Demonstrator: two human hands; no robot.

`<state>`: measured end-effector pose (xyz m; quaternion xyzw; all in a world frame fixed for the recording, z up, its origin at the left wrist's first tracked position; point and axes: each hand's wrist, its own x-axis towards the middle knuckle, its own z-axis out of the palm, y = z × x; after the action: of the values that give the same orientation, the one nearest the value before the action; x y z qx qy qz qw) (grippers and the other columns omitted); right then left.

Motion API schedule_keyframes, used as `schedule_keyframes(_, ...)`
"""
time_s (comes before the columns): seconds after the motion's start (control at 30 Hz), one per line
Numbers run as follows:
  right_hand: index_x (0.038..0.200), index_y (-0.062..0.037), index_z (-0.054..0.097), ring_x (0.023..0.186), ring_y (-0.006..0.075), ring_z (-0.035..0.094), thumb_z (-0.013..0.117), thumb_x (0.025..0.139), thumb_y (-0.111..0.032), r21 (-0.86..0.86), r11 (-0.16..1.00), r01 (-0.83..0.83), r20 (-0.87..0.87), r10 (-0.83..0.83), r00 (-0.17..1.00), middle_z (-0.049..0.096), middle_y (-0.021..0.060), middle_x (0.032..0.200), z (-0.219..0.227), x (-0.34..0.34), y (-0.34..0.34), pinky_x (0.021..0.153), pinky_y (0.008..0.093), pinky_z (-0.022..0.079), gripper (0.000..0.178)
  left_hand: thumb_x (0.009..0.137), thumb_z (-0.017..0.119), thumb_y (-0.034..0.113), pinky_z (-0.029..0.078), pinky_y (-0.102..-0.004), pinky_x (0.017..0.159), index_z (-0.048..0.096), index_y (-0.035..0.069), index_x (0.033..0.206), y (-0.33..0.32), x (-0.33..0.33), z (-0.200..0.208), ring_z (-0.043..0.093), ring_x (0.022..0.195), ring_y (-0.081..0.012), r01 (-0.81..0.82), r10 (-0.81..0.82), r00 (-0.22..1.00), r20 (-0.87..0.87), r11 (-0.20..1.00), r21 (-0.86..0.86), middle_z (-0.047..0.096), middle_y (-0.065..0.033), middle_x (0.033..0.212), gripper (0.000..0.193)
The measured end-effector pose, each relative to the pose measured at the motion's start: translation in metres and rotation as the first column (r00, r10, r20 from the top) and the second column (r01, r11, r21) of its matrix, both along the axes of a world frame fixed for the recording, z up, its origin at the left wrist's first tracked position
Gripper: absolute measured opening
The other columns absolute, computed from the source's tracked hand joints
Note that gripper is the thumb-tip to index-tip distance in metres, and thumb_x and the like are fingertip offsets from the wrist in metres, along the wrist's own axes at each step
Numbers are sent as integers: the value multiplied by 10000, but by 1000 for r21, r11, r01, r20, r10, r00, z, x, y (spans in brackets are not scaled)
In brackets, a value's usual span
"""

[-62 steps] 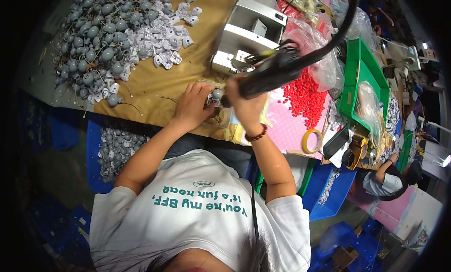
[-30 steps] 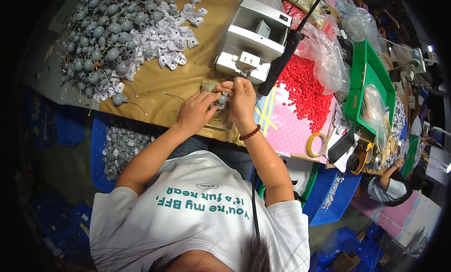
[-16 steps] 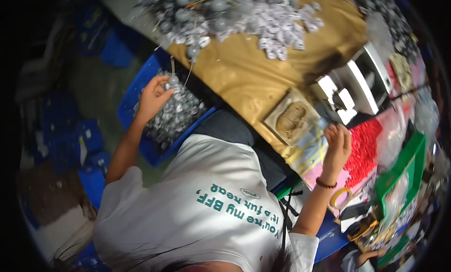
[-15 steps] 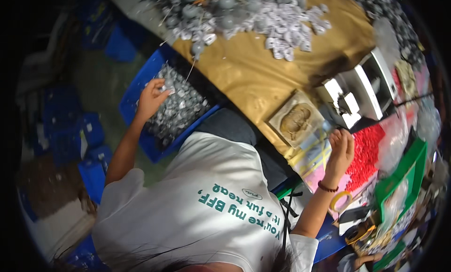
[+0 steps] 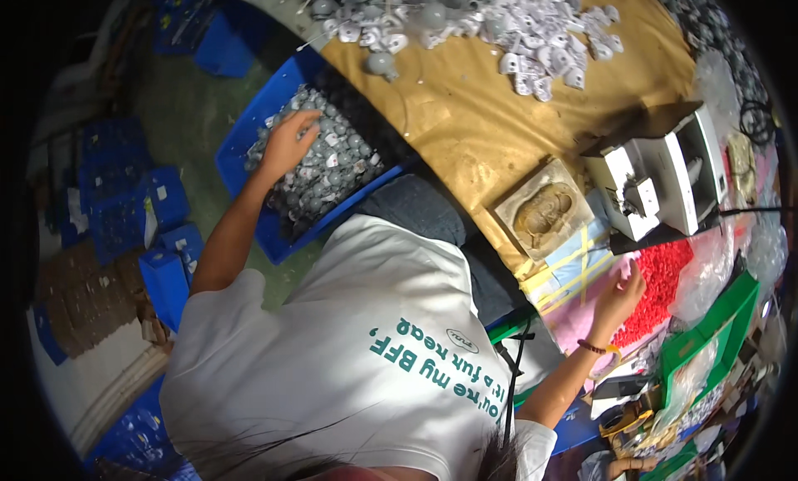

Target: The recorder is testing and assembling small round plastic toy components using a testing fixture and a handheld power tool on a factory workbench.

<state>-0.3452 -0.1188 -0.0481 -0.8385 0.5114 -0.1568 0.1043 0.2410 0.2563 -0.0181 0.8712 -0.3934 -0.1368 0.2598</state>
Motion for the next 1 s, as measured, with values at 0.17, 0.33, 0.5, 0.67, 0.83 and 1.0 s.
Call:
schedule_keyframes(0.17, 1142, -44, 667, 971, 371, 602, 592, 920, -26, -102, 989, -109, -83, 101, 991, 638, 180, 1022, 6, 18, 3, 862, 444, 487, 235, 897, 682, 119, 539, -400, 847, 688, 57, 1098, -153, -54, 54, 663, 976, -327, 418, -388, 908, 157, 864, -282, 687, -121, 1071, 211)
schedule_keyframes(0.33, 1079, -13, 678, 997, 365, 605, 605, 870, 38, -77, 995, -62, 10, 63, 998, 645, 182, 1047, 13, 18, 12, 888, 428, 491, 227, 858, 666, 94, 524, -429, 859, 685, 62, 1070, -271, -107, 44, 615, 1042, -317, 635, -566, 769, 298, 733, -244, 653, -105, 1128, 215)
schedule_keyframes(0.5, 1038, 4, 673, 980, 367, 599, 609, 819, 72, -109, 993, -51, 6, 52, 999, 640, 179, 1034, 20, 15, 17, 867, 429, 496, 238, 798, 707, 64, 507, -443, 876, 659, 76, 1121, -327, -120, 1, 560, 1080, -315, 624, -563, 657, 501, 779, 58, 608, -95, 1142, 326)
schedule_keyframes(0.67, 1000, -12, 668, 919, 367, 599, 584, 820, 88, -92, 995, -22, -23, 20, 1000, 638, 173, 988, 25, 16, 21, 814, 424, 497, 222, 787, 742, 88, 507, -432, 870, 642, 56, 1054, -315, -128, 24, 567, 1096, -308, 691, -576, 682, 451, 710, -137, 599, -103, 1074, 287)
schedule_keyframes(0.83, 1086, -18, 680, 865, 290, 630, 579, 925, 52, -48, 995, 85, 262, -69, 963, 633, 154, 972, 43, 28, 15, 734, 351, 507, 202, 773, 778, 121, 498, -405, 893, 663, 71, 1054, -269, -185, 65, 571, 1052, -303, 746, -780, 625, 13, 593, -302, 601, -79, 1072, 307)
schedule_keyframes(1.0, 1065, -10, 694, 863, 200, 651, 625, 933, 28, 201, 977, -65, 610, -73, 789, 676, 113, 979, 81, 80, 31, 741, 292, 506, 153, 760, 788, 123, 489, -398, 902, 708, 102, 1024, -254, -227, 43, 541, 1064, -280, 802, -808, 582, 94, 551, -229, 588, -59, 1075, 277)
